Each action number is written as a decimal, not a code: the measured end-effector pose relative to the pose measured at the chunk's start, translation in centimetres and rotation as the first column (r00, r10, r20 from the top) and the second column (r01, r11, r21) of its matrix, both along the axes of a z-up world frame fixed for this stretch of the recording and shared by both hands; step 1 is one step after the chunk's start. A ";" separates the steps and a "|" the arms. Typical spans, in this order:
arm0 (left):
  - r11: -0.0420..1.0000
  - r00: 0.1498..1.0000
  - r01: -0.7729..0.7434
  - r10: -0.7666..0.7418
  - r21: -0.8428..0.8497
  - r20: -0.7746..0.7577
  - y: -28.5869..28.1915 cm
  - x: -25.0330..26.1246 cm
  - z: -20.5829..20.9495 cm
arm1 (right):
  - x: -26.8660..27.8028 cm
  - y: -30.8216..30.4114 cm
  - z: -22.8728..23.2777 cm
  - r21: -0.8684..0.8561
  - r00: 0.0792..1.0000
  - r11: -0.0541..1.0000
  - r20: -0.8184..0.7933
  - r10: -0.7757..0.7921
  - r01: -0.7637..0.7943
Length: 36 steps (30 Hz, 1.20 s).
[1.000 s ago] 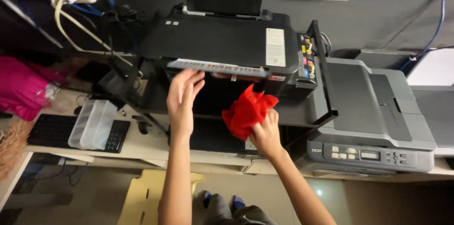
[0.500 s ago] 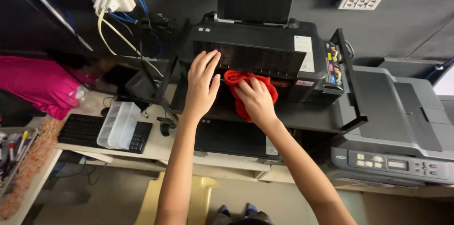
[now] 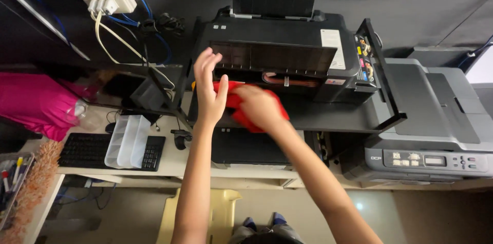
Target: The person uses a red cloth to wipe the top and front surfaces of a black sublimation printer. They then move to a nearby desk and clean the screen and frame of a computer monitor with the same cloth.
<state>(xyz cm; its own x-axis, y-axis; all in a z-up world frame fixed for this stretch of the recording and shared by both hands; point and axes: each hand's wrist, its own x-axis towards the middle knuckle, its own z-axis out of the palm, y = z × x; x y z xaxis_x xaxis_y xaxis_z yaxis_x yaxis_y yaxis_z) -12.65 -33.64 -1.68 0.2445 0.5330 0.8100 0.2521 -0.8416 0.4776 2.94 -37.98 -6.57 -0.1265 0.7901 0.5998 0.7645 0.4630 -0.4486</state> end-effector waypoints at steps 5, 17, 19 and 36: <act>0.999 0.999 -0.035 0.035 -0.007 -0.023 0.6 -1.0 -0.3 | 6.9 -5.2 -2.4 -0.038 0.945 0.945 0.026 -0.325 0.326; 0.929 0.945 0.308 -0.274 -0.204 0.179 1.7 -2.3 -2.4 | -0.5 -2.8 -2.0 0.117 0.881 0.881 0.063 -0.468 0.459; 0.903 0.925 0.358 -0.309 -0.236 0.222 1.3 -2.5 -3.3 | -1.0 -2.6 -1.5 0.174 0.909 0.903 0.078 -0.409 0.392; 0.562 0.590 0.751 -0.334 -0.347 0.735 -4.2 -1.7 -7.4 | 12.1 -16.2 -2.7 0.024 0.538 0.699 -0.657 -0.528 0.715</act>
